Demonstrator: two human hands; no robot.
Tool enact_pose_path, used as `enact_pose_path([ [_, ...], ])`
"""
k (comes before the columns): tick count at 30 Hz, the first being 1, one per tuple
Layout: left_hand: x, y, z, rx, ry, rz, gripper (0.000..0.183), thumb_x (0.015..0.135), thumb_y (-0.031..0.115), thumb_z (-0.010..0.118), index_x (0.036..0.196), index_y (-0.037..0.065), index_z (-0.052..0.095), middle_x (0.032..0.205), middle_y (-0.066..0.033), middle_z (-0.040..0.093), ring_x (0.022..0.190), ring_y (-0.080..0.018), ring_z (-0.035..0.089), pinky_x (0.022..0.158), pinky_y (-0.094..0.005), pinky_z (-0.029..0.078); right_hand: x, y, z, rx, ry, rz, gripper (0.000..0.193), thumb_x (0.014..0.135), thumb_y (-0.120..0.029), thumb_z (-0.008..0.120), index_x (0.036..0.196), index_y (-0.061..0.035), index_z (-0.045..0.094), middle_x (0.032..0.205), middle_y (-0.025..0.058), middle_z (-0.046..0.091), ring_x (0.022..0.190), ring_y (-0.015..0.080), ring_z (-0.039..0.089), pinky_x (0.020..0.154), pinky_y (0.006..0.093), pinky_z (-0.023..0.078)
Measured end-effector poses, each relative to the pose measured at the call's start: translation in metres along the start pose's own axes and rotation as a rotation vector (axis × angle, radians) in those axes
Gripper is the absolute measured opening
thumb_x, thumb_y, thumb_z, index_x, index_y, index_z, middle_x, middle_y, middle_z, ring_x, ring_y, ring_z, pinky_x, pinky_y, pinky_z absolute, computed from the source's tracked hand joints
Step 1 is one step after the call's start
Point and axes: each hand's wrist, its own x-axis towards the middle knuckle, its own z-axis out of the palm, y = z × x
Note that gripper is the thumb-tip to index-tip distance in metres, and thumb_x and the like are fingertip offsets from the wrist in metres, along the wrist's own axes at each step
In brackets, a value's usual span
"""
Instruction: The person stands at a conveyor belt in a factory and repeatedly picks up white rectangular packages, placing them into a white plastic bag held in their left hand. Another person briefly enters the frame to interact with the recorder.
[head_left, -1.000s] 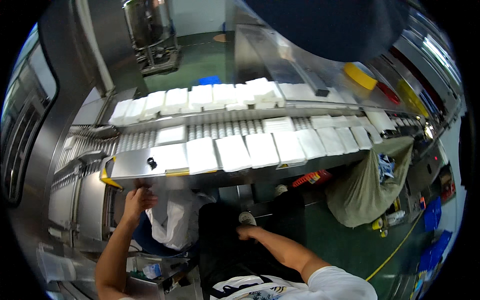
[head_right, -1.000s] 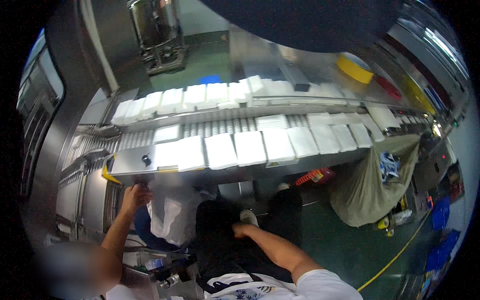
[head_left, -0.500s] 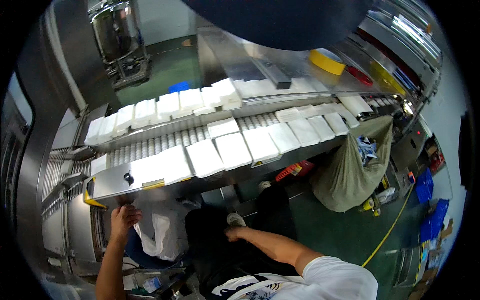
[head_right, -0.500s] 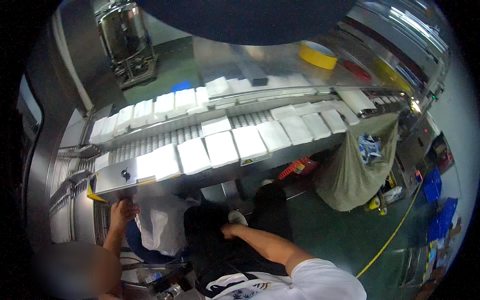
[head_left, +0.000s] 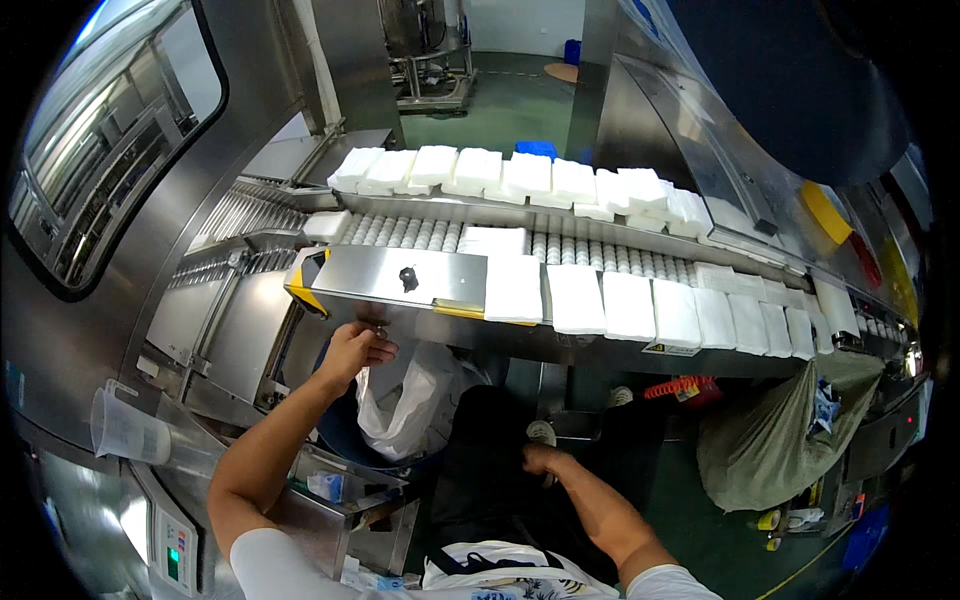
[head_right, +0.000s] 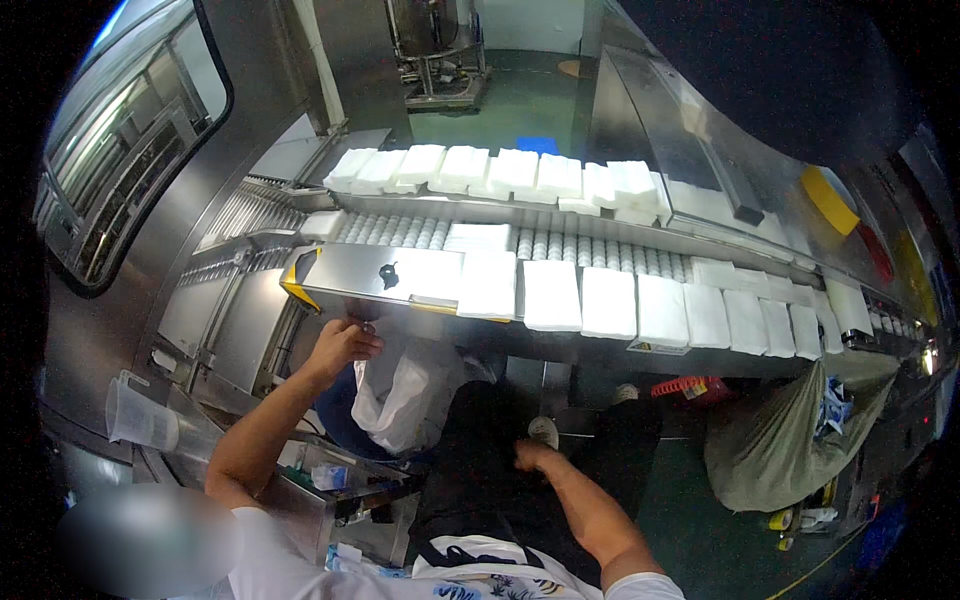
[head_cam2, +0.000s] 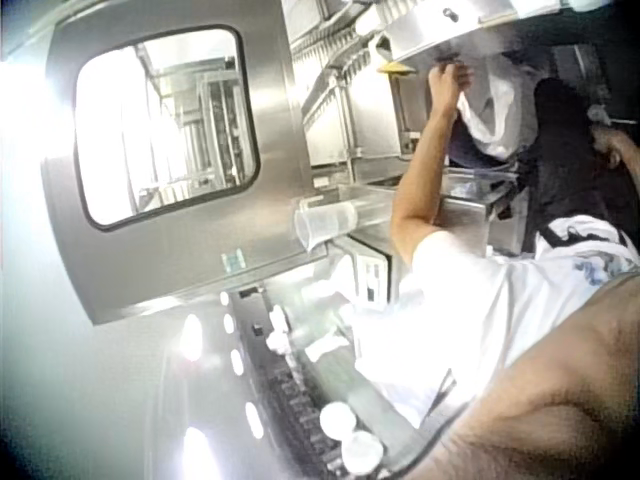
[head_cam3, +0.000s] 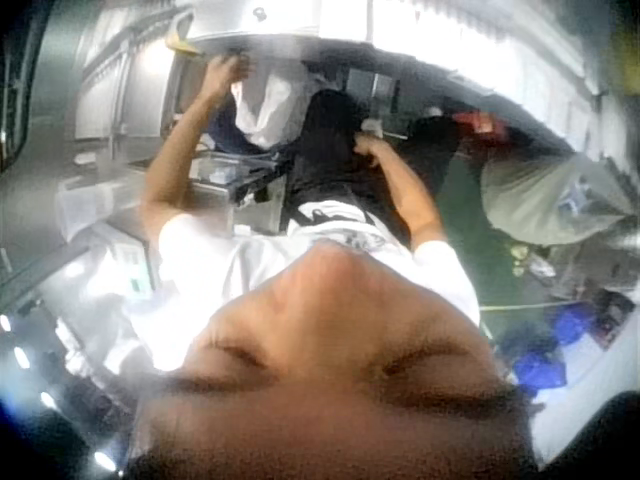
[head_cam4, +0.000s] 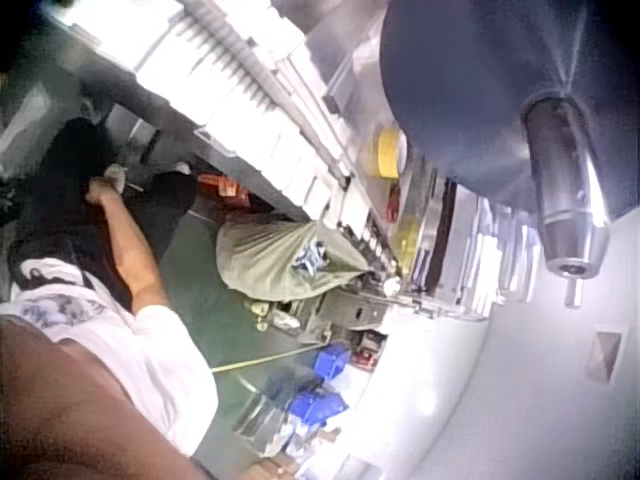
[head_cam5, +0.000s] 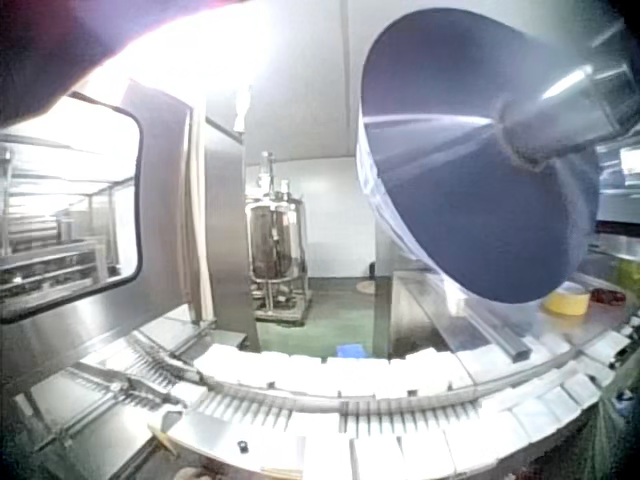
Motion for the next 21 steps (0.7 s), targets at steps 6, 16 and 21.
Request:
enact_pose_path([
  [6, -0.006, 0.007, 0.005, -0.006, -0.005, -0.016, 0.028, 0.092, 0.019, 0.04, 0.103, -0.001, 0.055, 0.092, -0.0142, 0.068, 0.081, -0.0205, 0.066, 0.076, -0.0307, 0.051, 0.016, 0.016, 0.011, -0.007, 0.015, -0.069, 0.037, 0.073, -0.022, 0.06, 0.104, -0.0015, 0.065, 0.099, 0.0217, 0.065, 0.089, 0.0352, 0.064, 0.072, 0.0453, 0.05],
  [16, -0.001, 0.007, 0.008, -0.025, 0.003, -0.006, 0.027, 0.094, 0.023, 0.044, 0.103, 0.001, 0.056, 0.092, -0.0133, 0.068, 0.08, -0.0196, 0.066, 0.074, -0.0316, 0.052, -0.001, 0.008, 0.01, 0.037, 0.122, -0.076, 0.033, 0.075, -0.02, 0.059, 0.101, -0.0009, 0.066, 0.094, 0.0203, 0.066, 0.084, 0.0348, 0.064, 0.072, 0.0458, 0.05],
  [21, 0.001, -0.001, 0.013, 0.04, 0.033, 0.071, 0.032, 0.094, 0.03, 0.046, 0.102, 0.001, 0.057, 0.09, -0.0139, 0.068, 0.076, -0.0202, 0.066, 0.069, -0.0306, 0.052, -0.024, -0.009, -0.014, -0.011, 0.035, -0.041, 0.025, 0.077, -0.015, 0.055, 0.091, 0.0011, 0.067, 0.085, 0.0171, 0.066, 0.078, 0.0306, 0.063, 0.064, 0.0441, 0.048],
])
